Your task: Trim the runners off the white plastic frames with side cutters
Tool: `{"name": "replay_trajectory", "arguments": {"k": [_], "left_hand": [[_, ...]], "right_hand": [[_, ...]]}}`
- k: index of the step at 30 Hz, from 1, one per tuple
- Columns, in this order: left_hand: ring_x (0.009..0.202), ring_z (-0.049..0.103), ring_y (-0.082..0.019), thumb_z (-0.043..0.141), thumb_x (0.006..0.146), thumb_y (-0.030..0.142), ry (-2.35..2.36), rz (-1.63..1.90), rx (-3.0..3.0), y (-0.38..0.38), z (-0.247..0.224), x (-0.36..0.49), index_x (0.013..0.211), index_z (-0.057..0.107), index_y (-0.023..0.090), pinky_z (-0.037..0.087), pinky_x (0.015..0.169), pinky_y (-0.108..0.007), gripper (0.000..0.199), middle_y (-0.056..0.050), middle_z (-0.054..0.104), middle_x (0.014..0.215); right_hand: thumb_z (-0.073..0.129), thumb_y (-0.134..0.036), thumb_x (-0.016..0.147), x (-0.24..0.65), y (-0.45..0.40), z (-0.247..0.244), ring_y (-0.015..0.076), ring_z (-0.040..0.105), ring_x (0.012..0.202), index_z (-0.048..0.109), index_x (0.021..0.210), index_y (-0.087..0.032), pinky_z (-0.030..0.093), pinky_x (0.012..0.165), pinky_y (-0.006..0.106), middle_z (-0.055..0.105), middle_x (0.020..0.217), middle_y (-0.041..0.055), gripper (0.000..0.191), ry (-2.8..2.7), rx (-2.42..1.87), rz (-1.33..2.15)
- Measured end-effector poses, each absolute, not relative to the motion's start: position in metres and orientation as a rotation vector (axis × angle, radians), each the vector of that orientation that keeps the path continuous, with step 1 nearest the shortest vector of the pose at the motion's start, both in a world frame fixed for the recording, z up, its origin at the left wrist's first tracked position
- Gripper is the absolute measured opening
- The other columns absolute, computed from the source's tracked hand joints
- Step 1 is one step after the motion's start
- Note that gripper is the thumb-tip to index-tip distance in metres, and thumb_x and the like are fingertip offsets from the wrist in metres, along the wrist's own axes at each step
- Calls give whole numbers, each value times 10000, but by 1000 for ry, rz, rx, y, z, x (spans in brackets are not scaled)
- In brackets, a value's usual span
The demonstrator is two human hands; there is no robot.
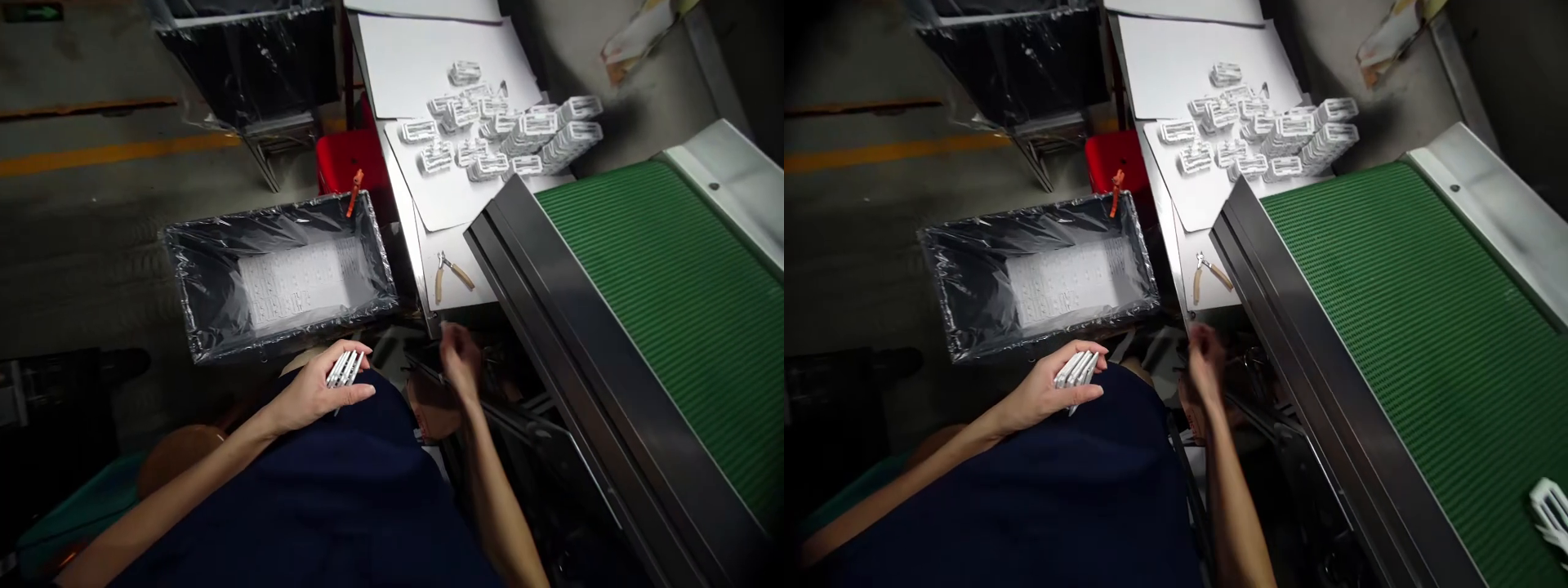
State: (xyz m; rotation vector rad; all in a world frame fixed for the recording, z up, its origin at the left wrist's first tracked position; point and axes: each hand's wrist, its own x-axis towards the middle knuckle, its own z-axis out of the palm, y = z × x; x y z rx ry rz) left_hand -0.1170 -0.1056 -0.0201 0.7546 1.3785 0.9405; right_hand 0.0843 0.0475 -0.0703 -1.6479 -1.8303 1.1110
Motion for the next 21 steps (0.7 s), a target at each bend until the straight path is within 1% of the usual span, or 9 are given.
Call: {"name": "replay_trajectory", "arguments": {"k": [2, 5, 8, 11, 16, 18, 21], "left_hand": [[862, 556, -173, 664, 783, 352, 1426, 859, 971, -106, -21, -108, 1144, 496, 240, 455, 743, -285, 414, -25, 562, 1022], [884, 558, -175, 642, 800, 353, 1434, 820, 1209, -106, -24, -95, 1138, 498, 236, 439, 786, -292, 386, -23, 569, 1015], [882, 565, -179, 642, 793, 384, 1394, 767, 1294, -105, -24, -86, 1166, 478, 225, 443, 778, -290, 438, -33, 575, 1031], [880, 575, -186, 644, 784, 409, 1359, 724, 1317, -106, -23, -83, 1194, 450, 212, 451, 768, -291, 494, -43, 582, 1043], [940, 566, -185, 650, 790, 358, 1309, 782, 1383, -110, -24, -79, 1143, 479, 203, 437, 832, -293, 421, -52, 572, 1077], [945, 561, -184, 649, 793, 335, 1292, 811, 1406, -112, -25, -78, 1135, 485, 198, 434, 841, -295, 404, -52, 575, 1061], [934, 558, -186, 642, 796, 310, 1269, 838, 1426, -114, -26, -76, 1125, 492, 191, 437, 833, -302, 381, -52, 579, 1028]], "right_hand": [[492, -367, 883, 93, 4, -52, 138, 582, 674, 642, 933, -161, 449, 607, 239, 634, 741, 20, 260, -1887, -1519, 1315], [484, -259, 897, 103, -44, -20, 116, 586, 704, 626, 1001, -198, 442, 645, 217, 644, 832, 7, 186, -1906, -1309, 1529], [504, -184, 885, 112, -64, 1, 113, 600, 758, 609, 1028, -211, 449, 683, 209, 652, 905, 10, 180, -1927, -1209, 1546], [510, -151, 877, 120, -71, 6, 121, 607, 775, 602, 1033, -211, 453, 688, 215, 659, 921, 18, 191, -2011, -1138, 1520], [507, -150, 878, 128, -79, 6, 132, 603, 735, 598, 1037, -205, 458, 663, 228, 644, 837, 24, 192, -2107, -1127, 1466], [507, -159, 880, 129, -82, 6, 132, 600, 719, 601, 1026, -203, 458, 657, 228, 635, 805, 24, 180, -2127, -1140, 1462], [507, -170, 884, 130, -84, 6, 125, 596, 700, 604, 1025, -203, 456, 651, 225, 639, 810, 26, 174, -2163, -1148, 1457]]}}
